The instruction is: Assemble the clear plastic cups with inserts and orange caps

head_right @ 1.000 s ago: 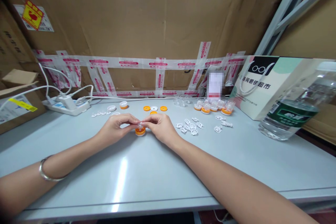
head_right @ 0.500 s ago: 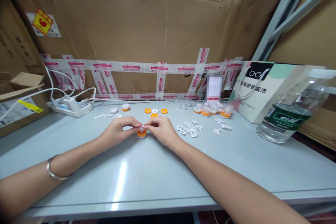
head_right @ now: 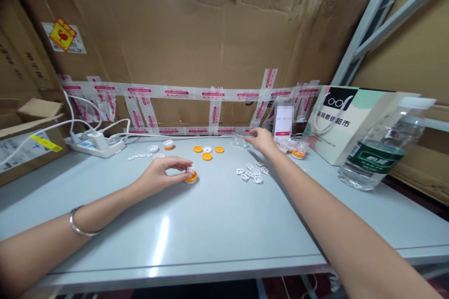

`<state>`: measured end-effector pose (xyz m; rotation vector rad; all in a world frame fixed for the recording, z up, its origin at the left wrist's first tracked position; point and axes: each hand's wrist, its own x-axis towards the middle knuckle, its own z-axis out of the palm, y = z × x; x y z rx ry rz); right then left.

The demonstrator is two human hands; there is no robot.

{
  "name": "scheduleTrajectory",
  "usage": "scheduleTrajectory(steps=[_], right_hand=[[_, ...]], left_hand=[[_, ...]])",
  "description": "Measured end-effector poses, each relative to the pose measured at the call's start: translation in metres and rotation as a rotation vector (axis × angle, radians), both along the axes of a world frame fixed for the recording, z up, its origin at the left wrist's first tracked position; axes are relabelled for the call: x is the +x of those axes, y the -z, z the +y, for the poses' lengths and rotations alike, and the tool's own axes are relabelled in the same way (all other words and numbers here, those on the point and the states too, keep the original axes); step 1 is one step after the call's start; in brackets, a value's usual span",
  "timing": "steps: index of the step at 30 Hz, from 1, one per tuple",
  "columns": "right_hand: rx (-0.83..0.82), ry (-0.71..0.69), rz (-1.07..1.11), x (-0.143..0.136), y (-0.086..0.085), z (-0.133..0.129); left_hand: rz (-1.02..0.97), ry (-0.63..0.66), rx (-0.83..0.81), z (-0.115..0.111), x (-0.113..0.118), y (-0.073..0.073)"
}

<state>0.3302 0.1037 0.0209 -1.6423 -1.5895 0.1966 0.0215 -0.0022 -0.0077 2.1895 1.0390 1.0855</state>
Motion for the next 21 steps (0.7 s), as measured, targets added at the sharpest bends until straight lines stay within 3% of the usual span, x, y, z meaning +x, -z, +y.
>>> scheduleTrajectory(steps=[9, 12, 15, 18, 21], right_hand=[[0.031, 0.035, -0.095, -0.011, 0.037, 0.014], [0.067, 0.007, -0.080, -0.015, 0.032, 0.007], [0.126, -0.052, -0.037, -0.027, 0.016, -0.010], [0.146, -0.206, 0.084, -0.055, 0.001, -0.037], [0.057, -0.589, 0.402, -0.089, -0.002, -0.064]], left_hand=[[0.101, 0.005, 0.008, 0.002, -0.005, 0.002], [0.183, 0.000, -0.003, 0.005, -0.006, 0.003], [0.271, -0.051, -0.001, 0.006, -0.006, 0.005], [0.319, -0.105, 0.006, 0.007, -0.006, 0.008], [0.332, -0.129, -0.014, 0.008, -0.005, 0.010]])
